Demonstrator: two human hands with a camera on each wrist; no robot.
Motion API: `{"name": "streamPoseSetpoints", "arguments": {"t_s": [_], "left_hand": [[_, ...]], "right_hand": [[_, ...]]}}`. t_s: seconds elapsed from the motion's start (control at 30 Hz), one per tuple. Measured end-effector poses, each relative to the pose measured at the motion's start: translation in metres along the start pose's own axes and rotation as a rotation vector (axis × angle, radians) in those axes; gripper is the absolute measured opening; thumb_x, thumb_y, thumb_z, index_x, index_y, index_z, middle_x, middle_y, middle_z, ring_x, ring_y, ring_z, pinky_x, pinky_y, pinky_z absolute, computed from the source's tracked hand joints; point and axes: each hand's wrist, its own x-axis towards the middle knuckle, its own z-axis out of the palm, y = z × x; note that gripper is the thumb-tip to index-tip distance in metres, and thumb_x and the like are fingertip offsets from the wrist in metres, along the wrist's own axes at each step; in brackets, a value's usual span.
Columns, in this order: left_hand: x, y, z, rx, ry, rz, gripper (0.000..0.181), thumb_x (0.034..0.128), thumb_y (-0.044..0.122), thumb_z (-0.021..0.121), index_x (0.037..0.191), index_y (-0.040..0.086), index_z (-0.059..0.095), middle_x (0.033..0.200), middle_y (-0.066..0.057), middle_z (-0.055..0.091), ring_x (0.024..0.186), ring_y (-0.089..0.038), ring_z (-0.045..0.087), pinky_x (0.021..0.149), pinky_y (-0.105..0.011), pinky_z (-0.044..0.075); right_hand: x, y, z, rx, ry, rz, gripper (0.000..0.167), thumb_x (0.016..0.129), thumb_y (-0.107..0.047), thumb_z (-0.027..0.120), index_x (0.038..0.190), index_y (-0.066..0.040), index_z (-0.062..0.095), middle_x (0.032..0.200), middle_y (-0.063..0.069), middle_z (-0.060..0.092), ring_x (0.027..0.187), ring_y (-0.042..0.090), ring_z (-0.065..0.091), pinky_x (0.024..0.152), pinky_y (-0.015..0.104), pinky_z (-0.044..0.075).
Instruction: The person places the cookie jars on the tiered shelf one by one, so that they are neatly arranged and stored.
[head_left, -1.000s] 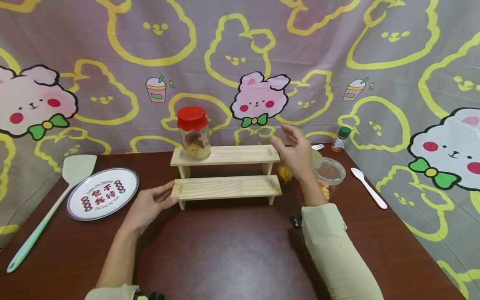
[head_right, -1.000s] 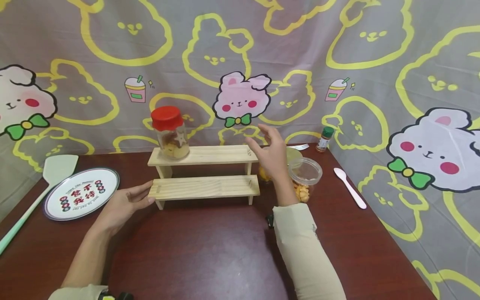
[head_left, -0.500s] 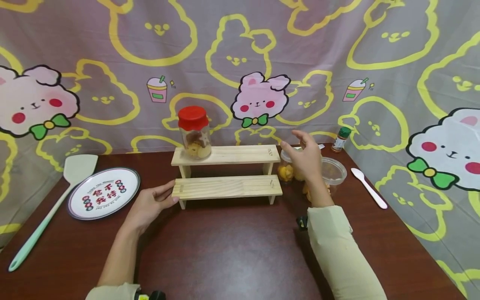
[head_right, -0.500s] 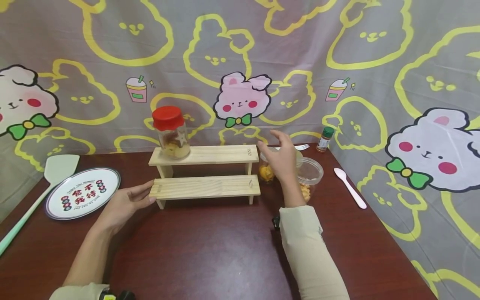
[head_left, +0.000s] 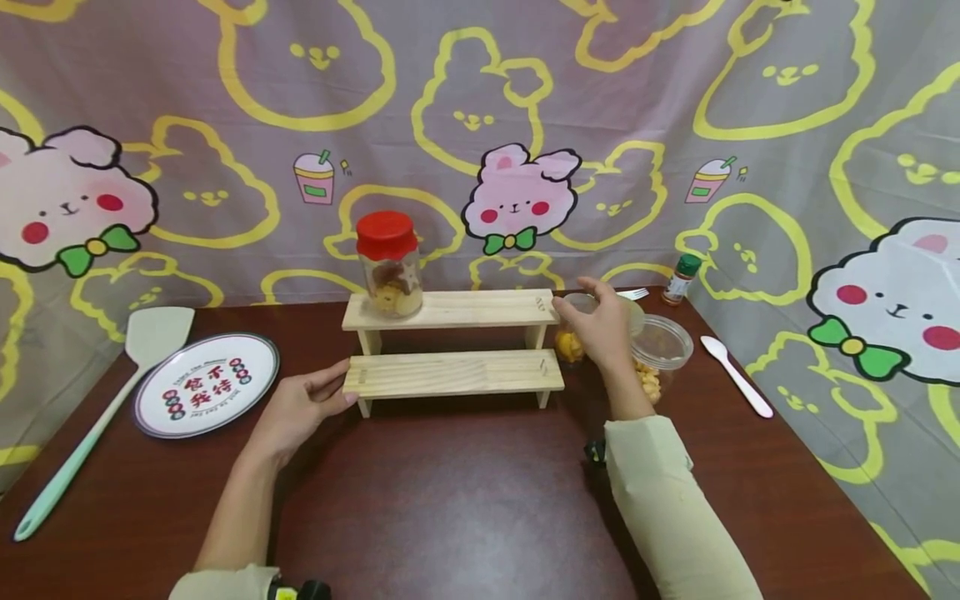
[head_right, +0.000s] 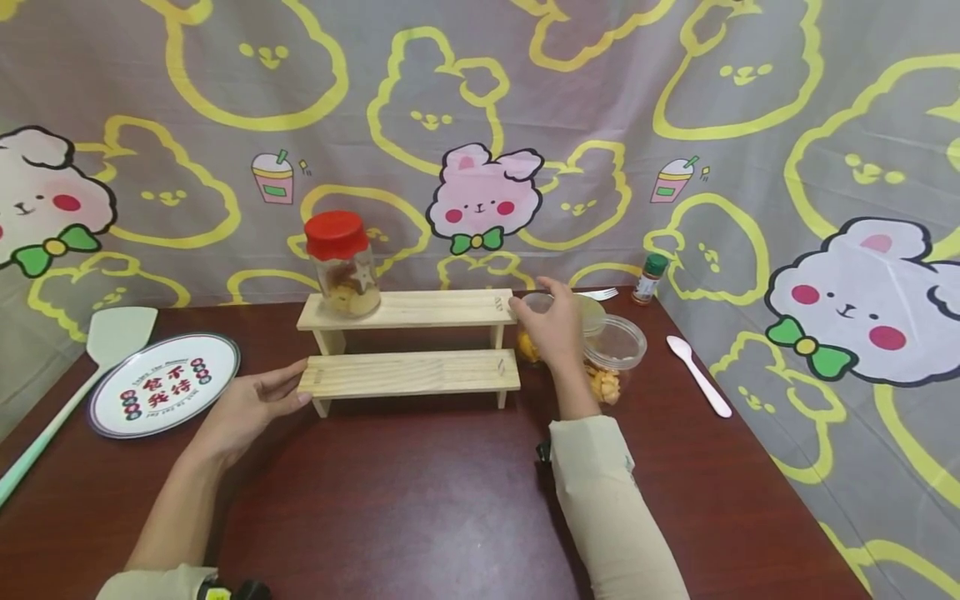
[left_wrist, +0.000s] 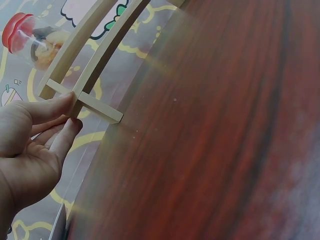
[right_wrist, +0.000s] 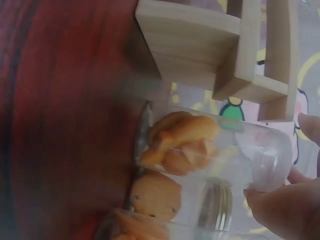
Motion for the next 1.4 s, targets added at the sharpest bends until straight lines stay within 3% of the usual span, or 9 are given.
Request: {"name": "streamPoseSetpoints", "arguments": {"t_s": [0.17, 0.3, 0.6, 0.73, 1.1, 1.4], "left_hand": [[0.000, 0.001, -0.001, 0.002, -0.004, 0.005, 0.060, 0.0965, 0.005, 0.069, 0.149, -0.006, 0.043, 0.153, -0.022, 0.041, 0.140, -0.032, 0.040, 0.094, -0.015, 0.048], [0.000, 0.001, -0.001, -0.006, -0.006, 0.006, 0.059, 0.0967, 0.005, 0.069, 0.149, -0.006, 0.043, 0.153, -0.022, 0.041, 0.140, -0.032, 0.040, 0.094, -0.016, 0.048], [0.000, -0.001, 0.000, -0.013, -0.003, 0.005, 0.059, 0.0970, 0.004, 0.068, 0.149, -0.006, 0.043, 0.153, -0.022, 0.040, 0.140, -0.032, 0.040, 0.094, -0.016, 0.049], [0.000, -0.001, -0.001, -0.017, -0.003, 0.006, 0.059, 0.0970, 0.004, 0.068, 0.149, -0.006, 0.043, 0.153, -0.023, 0.040, 0.140, -0.032, 0.040, 0.094, -0.017, 0.049], [0.002, -0.003, 0.000, -0.018, -0.006, 0.001, 0.060, 0.0970, 0.004, 0.069, 0.150, -0.006, 0.042, 0.154, -0.022, 0.039, 0.140, -0.032, 0.040, 0.094, -0.018, 0.049], [0.002, -0.003, -0.001, -0.004, -0.005, 0.005, 0.060, 0.0969, 0.006, 0.069, 0.149, -0.006, 0.043, 0.154, -0.021, 0.039, 0.141, -0.033, 0.038, 0.095, -0.017, 0.048]], "right_hand": [[-0.002, 0.002, 0.005, -0.002, -0.025, 0.057, 0.059, 0.090, -0.024, 0.076, 0.138, 0.005, 0.058, 0.142, 0.023, 0.055, 0.130, 0.036, 0.050, 0.106, 0.049, 0.044], [-0.003, 0.003, 0.005, 0.013, -0.026, 0.046, 0.056, 0.092, -0.022, 0.074, 0.137, 0.007, 0.058, 0.141, 0.024, 0.055, 0.132, 0.036, 0.049, 0.108, 0.049, 0.043], [-0.004, 0.006, 0.006, 0.015, 0.004, 0.039, 0.055, 0.091, -0.024, 0.076, 0.135, 0.006, 0.061, 0.136, 0.023, 0.060, 0.118, 0.035, 0.059, 0.097, 0.047, 0.050], [-0.004, 0.008, 0.008, 0.016, 0.029, 0.023, 0.055, 0.090, -0.024, 0.077, 0.134, 0.006, 0.062, 0.133, 0.023, 0.062, 0.115, 0.035, 0.061, 0.095, 0.046, 0.051], [-0.001, 0.004, 0.011, 0.023, 0.129, -0.035, 0.052, 0.089, -0.024, 0.079, 0.130, 0.005, 0.065, 0.134, 0.021, 0.063, 0.127, 0.033, 0.057, 0.104, 0.044, 0.048], [0.007, -0.012, 0.007, 0.018, 0.209, -0.121, 0.050, 0.086, -0.019, 0.082, 0.126, 0.007, 0.067, 0.128, 0.024, 0.065, 0.117, 0.036, 0.061, 0.096, 0.049, 0.052]]}}
